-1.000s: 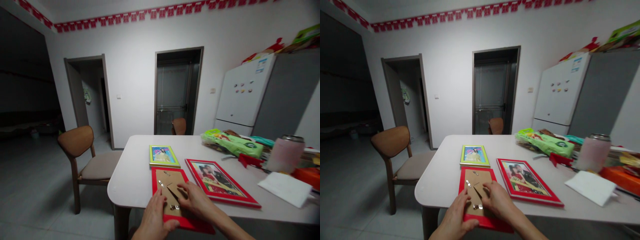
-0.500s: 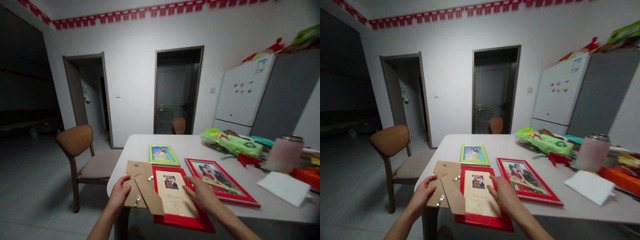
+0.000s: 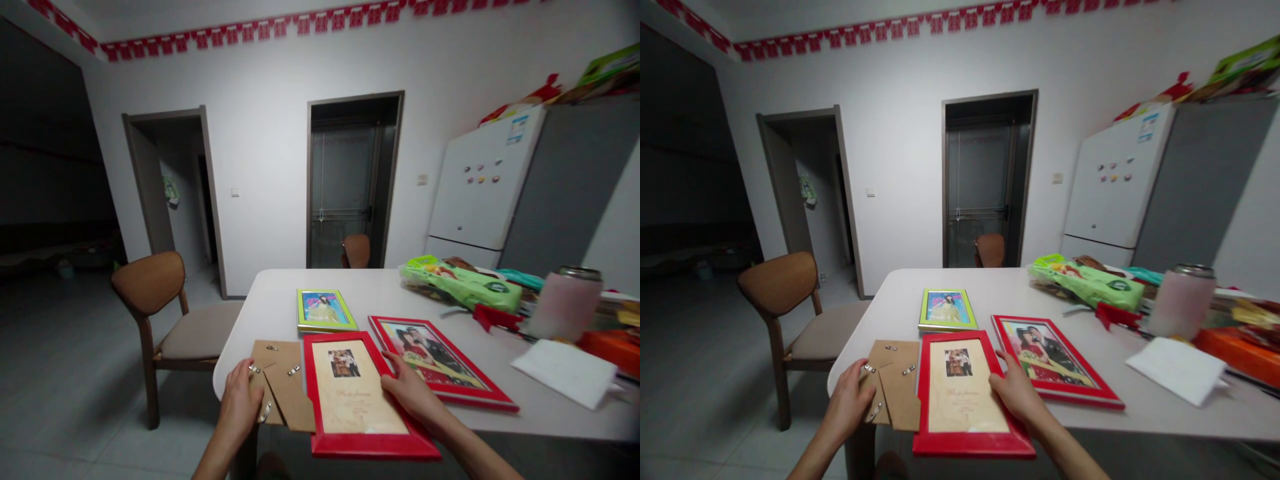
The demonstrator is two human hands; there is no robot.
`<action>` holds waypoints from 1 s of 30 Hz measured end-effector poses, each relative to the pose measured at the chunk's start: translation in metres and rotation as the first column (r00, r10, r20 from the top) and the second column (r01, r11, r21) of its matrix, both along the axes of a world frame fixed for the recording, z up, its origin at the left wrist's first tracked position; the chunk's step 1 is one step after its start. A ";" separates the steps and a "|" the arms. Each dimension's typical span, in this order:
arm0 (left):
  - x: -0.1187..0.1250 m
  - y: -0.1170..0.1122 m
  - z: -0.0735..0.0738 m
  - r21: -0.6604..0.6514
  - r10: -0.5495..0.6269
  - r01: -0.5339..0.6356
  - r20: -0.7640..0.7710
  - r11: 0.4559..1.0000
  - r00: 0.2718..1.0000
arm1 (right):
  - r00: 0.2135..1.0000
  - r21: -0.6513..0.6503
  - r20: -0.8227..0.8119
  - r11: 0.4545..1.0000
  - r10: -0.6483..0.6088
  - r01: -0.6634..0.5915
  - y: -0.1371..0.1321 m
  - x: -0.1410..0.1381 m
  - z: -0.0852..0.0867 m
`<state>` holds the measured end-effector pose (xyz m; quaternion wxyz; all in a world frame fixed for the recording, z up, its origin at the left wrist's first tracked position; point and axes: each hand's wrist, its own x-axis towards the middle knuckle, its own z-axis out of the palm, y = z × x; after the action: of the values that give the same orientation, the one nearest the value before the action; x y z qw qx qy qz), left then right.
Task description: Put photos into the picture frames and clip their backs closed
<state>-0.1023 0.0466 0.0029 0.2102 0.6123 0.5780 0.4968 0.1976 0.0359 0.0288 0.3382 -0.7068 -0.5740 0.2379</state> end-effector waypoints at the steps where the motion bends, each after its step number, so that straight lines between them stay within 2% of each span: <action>1: 0.008 -0.003 0.001 0.018 -0.009 0.009 -0.014 1.000 1.000 | 0.980 -0.042 -0.200 0.999 0.021 -0.030 -0.003 -0.001 0.004; 3: 0.032 -0.012 0.004 0.044 -0.053 0.055 -0.040 0.998 0.998 | 0.848 -0.094 -0.529 0.991 0.031 -0.095 -0.011 -0.004 0.014; 5: 0.064 -0.024 0.011 0.059 -0.153 0.158 -0.077 0.986 0.985 | 0.747 -0.084 -0.664 0.990 0.031 -0.116 -0.018 -0.011 0.026; 8: 0.112 -0.042 0.031 0.058 -0.405 0.429 -0.234 0.902 0.884 | 0.694 -0.010 -0.714 0.990 0.090 -0.139 -0.025 -0.020 0.042; 10: 0.133 -0.050 0.047 0.100 -0.440 0.492 -0.321 0.865 0.839 | 0.678 0.052 -0.720 0.986 0.147 -0.159 -0.025 -0.022 0.047; 12: 0.140 -0.052 0.062 0.180 -0.423 0.521 -0.397 0.834 0.814 | 0.686 0.089 -0.706 0.983 0.176 -0.161 -0.022 -0.020 0.048; 14: 0.134 -0.049 0.073 0.260 -0.370 0.507 -0.433 0.822 0.822 | 0.722 0.092 -0.672 0.986 0.166 -0.142 -0.018 -0.015 0.045; 17: 0.111 -0.037 0.079 0.335 -0.226 0.347 -0.350 0.876 0.909 | 0.845 0.052 -0.524 0.994 0.109 -0.097 -0.011 -0.004 0.034; 20: 0.081 -0.026 0.071 0.340 -0.084 0.136 -0.163 0.931 0.983 | 0.974 0.024 -0.220 0.999 0.053 -0.049 -0.005 0.006 0.018; 23: 0.055 -0.018 0.054 0.277 -0.010 -0.006 0.057 0.961 0.998 | 0.997 0.027 0.067 0.999 0.033 -0.034 -0.001 0.013 0.003; 26: 0.038 -0.012 0.036 0.153 -0.015 -0.040 0.346 0.987 0.938 | 0.956 0.044 0.290 0.998 0.035 -0.050 0.000 0.014 -0.007; 30: 0.027 -0.002 0.017 0.002 -0.013 0.016 0.691 1.000 0.723 | 0.887 0.036 0.457 0.995 0.069 -0.096 0.001 0.011 -0.013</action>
<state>-0.0750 0.0443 0.0203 0.4153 0.3877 0.4545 0.6860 0.2083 0.0371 0.0158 0.2042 -0.7077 -0.6734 0.0637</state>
